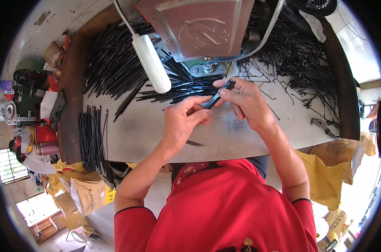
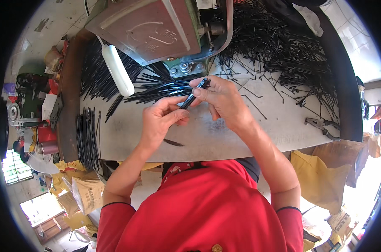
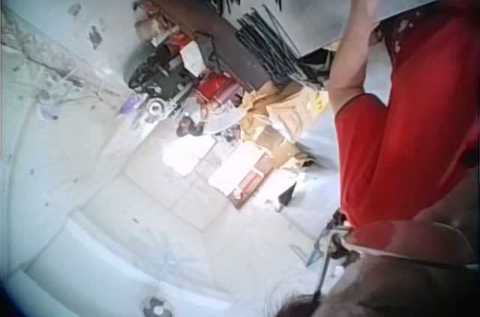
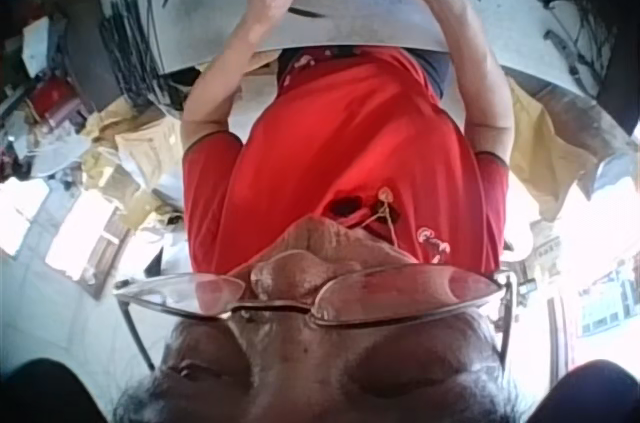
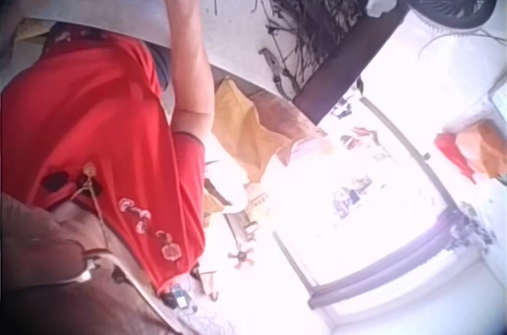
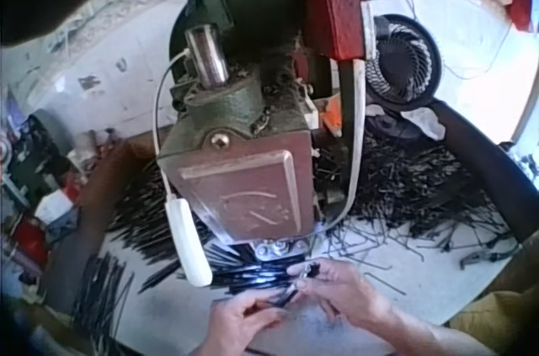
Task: The person repeatedly picks up thin black metal rods from a pile on a workbench and uses a manual bending machine to bend them into a U-shape. The person handles the rods one by one, feeding them into the machine and removing the finished pieces.
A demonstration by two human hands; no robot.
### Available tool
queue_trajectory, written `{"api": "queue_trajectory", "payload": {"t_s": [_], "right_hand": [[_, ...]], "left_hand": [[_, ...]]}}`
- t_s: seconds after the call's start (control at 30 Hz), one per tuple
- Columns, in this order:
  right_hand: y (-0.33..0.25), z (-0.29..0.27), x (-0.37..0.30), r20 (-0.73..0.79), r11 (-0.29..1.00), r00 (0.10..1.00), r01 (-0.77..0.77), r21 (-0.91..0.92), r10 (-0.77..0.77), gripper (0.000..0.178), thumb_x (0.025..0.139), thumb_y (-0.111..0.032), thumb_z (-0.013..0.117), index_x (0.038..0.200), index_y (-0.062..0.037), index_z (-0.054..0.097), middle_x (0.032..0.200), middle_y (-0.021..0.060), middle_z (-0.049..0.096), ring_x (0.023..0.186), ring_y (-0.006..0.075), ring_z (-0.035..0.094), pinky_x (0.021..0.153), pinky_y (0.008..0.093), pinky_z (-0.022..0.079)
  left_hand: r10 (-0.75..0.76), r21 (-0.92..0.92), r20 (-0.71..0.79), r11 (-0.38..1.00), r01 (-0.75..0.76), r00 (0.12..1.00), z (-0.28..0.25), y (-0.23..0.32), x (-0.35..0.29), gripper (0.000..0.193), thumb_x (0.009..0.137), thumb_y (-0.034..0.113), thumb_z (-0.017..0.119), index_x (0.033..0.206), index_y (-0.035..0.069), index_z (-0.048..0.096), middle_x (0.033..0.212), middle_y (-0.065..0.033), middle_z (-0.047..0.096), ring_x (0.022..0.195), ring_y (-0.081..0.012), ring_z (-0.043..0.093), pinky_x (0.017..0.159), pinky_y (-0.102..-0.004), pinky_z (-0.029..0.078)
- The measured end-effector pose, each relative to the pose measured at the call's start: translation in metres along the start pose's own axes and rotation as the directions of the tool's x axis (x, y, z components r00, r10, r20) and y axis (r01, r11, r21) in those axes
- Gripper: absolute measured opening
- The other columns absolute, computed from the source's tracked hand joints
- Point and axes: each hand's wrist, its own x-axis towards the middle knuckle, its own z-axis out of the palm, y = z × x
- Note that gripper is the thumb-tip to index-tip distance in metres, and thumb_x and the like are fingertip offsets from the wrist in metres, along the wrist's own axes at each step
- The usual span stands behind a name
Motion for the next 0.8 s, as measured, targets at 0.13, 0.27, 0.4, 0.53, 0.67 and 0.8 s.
{"api": "queue_trajectory", "payload": {"t_s": [0.13, 0.27, 0.4, 0.53, 0.67, 0.8], "right_hand": [[0.008, 0.008, -0.007, -0.116, 0.997, 0.993, 0.037, 0.063, -0.030, 0.039, 0.090, -0.018, 0.058, 0.119, 0.0066, 0.053, 0.077, 0.0117, 0.067, 0.040, 0.0056, 0.040, 0.038, 0.0189, 0.031], [0.018, 0.013, -0.010, -0.208, 0.987, 0.976, 0.093, 0.134, -0.064, 0.041, 0.090, -0.018, 0.057, 0.121, 0.0090, 0.051, 0.078, 0.0121, 0.067, 0.039, 0.0058, 0.040, 0.038, 0.0192, 0.031], [0.023, 0.009, -0.009, -0.182, 0.985, 0.981, 0.088, 0.151, -0.060, 0.042, 0.090, -0.017, 0.057, 0.120, 0.0101, 0.050, 0.079, 0.0122, 0.067, 0.039, 0.0064, 0.042, 0.038, 0.0198, 0.032], [0.016, 0.008, -0.015, -0.190, 0.998, 0.981, 0.045, 0.046, -0.035, 0.041, 0.089, -0.016, 0.057, 0.120, 0.0099, 0.050, 0.079, 0.0128, 0.067, 0.041, 0.0079, 0.047, 0.039, 0.0214, 0.035], [0.018, 0.013, -0.018, -0.244, 0.992, 0.968, 0.084, 0.089, -0.060, 0.040, 0.090, -0.016, 0.056, 0.120, 0.0095, 0.050, 0.080, 0.0135, 0.067, 0.044, 0.0097, 0.051, 0.041, 0.0224, 0.038], [0.019, 0.008, -0.017, -0.224, 0.987, 0.972, 0.104, 0.124, -0.074, 0.040, 0.089, -0.015, 0.055, 0.120, 0.0095, 0.049, 0.080, 0.0140, 0.067, 0.046, 0.0110, 0.054, 0.042, 0.0229, 0.040]], "left_hand": [[0.014, 0.019, 0.025, 1.000, -0.015, 1.000, -0.005, 0.001, 0.005, 0.032, 0.084, 0.001, 0.066, 0.115, -0.002, 0.061, 0.084, -0.0087, 0.067, 0.071, -0.0111, 0.064, 0.066, -0.0231, 0.054], [0.004, -0.125, 0.014, 0.992, -0.002, 1.000, -0.005, 0.000, 0.010, 0.030, 0.084, 0.001, 0.066, 0.113, -0.004, 0.060, 0.085, -0.0096, 0.067, 0.073, -0.0124, 0.065, 0.066, -0.0239, 0.055], [-0.098, -0.220, 0.086, 0.969, 0.115, 0.991, -0.009, 0.002, 0.012, 0.027, 0.084, 0.001, 0.066, 0.110, -0.004, 0.060, 0.087, -0.0108, 0.067, 0.073, -0.0139, 0.066, 0.067, -0.0247, 0.055], [-0.095, -0.208, 0.081, 0.972, 0.110, 0.992, -0.007, -0.003, 0.013, 0.027, 0.084, 0.002, 0.066, 0.110, -0.005, 0.061, 0.086, -0.0089, 0.067, 0.073, -0.0103, 0.064, 0.067, -0.0221, 0.055], [-0.055, -0.182, 0.109, 0.981, 0.074, 0.993, -0.009, -0.008, 0.016, 0.027, 0.086, 0.001, 0.063, 0.112, -0.007, 0.059, 0.089, -0.0106, 0.067, 0.079, -0.0143, 0.067, 0.072, -0.0250, 0.057], [-0.156, -0.289, 0.185, 0.935, 0.205, 0.970, -0.007, 0.002, 0.012, 0.029, 0.090, 0.002, 0.058, 0.117, -0.006, 0.058, 0.100, -0.0128, 0.066, 0.082, -0.0164, 0.067, 0.074, -0.0265, 0.057]]}}
